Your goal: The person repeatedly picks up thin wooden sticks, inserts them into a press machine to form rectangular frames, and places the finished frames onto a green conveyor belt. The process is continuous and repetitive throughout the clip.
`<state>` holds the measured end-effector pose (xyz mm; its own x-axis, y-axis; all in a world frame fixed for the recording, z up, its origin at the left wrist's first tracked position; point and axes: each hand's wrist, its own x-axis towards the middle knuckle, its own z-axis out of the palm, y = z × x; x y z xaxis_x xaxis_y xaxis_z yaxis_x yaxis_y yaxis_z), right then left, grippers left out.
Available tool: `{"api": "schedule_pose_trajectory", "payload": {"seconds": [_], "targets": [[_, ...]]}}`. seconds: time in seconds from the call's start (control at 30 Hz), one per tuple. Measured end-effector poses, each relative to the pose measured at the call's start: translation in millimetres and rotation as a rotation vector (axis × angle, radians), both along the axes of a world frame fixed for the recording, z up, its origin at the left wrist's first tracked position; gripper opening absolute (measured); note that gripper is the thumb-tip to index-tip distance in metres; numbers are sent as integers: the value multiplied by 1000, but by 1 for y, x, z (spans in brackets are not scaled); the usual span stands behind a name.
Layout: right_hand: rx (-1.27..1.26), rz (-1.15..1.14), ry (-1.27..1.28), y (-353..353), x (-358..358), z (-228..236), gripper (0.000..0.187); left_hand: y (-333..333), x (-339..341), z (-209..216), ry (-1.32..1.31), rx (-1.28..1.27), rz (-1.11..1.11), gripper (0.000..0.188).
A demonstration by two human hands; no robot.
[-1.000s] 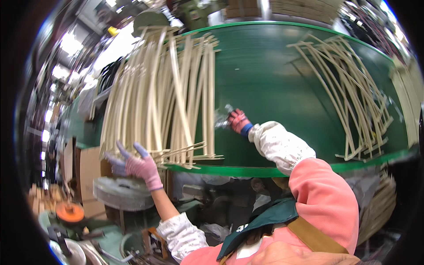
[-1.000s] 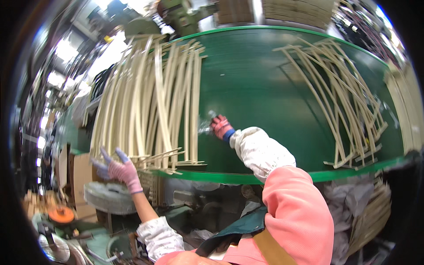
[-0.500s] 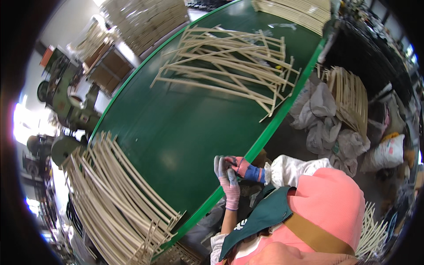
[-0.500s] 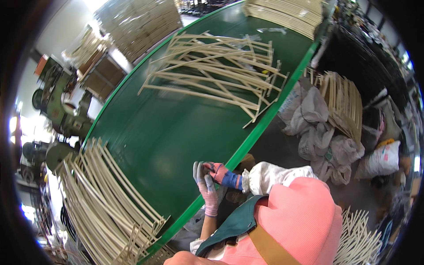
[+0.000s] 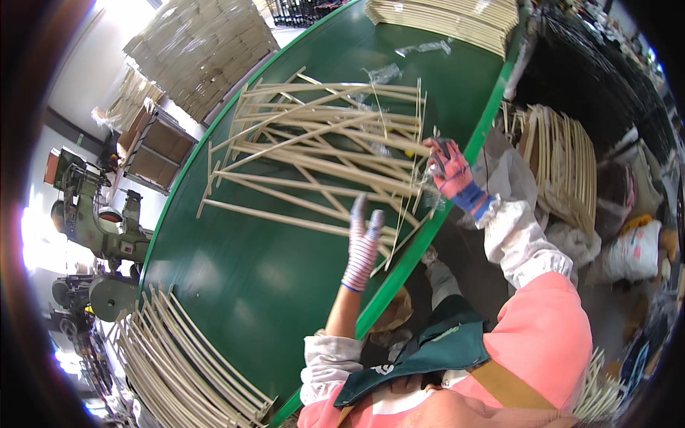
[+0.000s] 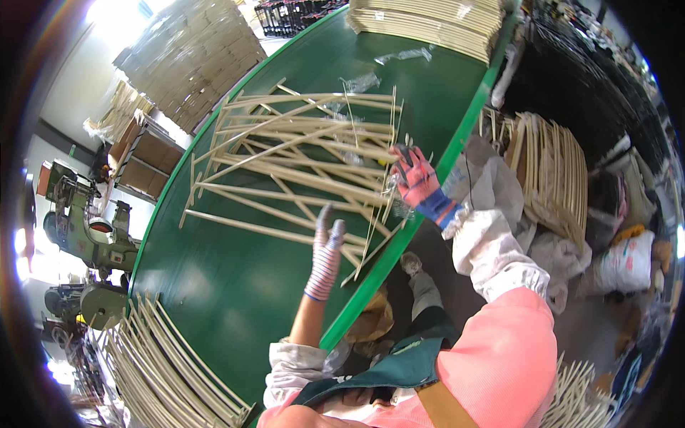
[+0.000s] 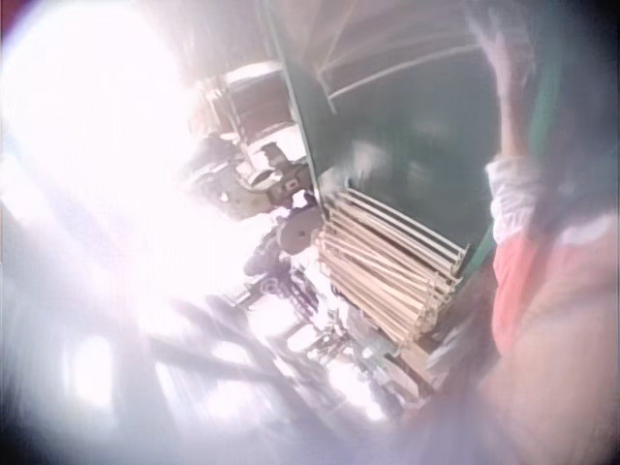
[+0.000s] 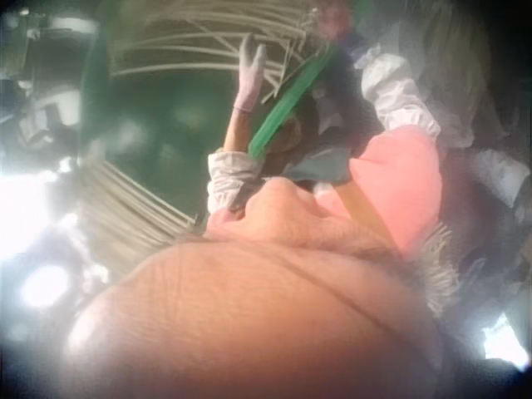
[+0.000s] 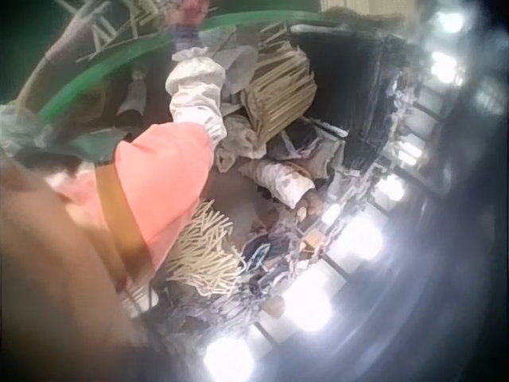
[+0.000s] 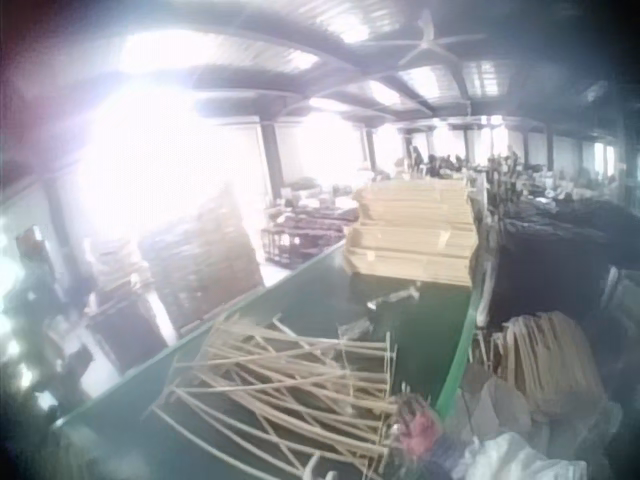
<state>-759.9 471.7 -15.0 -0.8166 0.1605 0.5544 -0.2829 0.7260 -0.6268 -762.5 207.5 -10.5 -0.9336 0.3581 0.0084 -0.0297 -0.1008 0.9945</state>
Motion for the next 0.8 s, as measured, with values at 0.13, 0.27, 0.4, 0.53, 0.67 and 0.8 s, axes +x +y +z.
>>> {"api": "schedule_pose_trajectory", "payload": {"seconds": [0.13, 0.27, 0.4, 0.53, 0.67, 0.8], "targets": [[-212, 247, -8, 110, -187, -42, 37, 37, -139, -29, 533, -560, 293, 55], [751, -127, -300, 181, -334, -59, 38, 73, -241, -35, 843, -848, 451, 50], [780, -92, -559, 173, -415, -76, 46, 96, -292, -30, 797, -1095, 337, 32], [768, -67, -574, 169, -447, -116, 36, 109, -295, -25, 757, -1089, 161, 26], [513, -478, -217, 265, -509, -113, 22, 114, -281, -17, 710, -992, 106, 19], [762, -657, -288, 374, -510, -123, 22, 106, -258, -10, 759, -901, 198, 14]]}}
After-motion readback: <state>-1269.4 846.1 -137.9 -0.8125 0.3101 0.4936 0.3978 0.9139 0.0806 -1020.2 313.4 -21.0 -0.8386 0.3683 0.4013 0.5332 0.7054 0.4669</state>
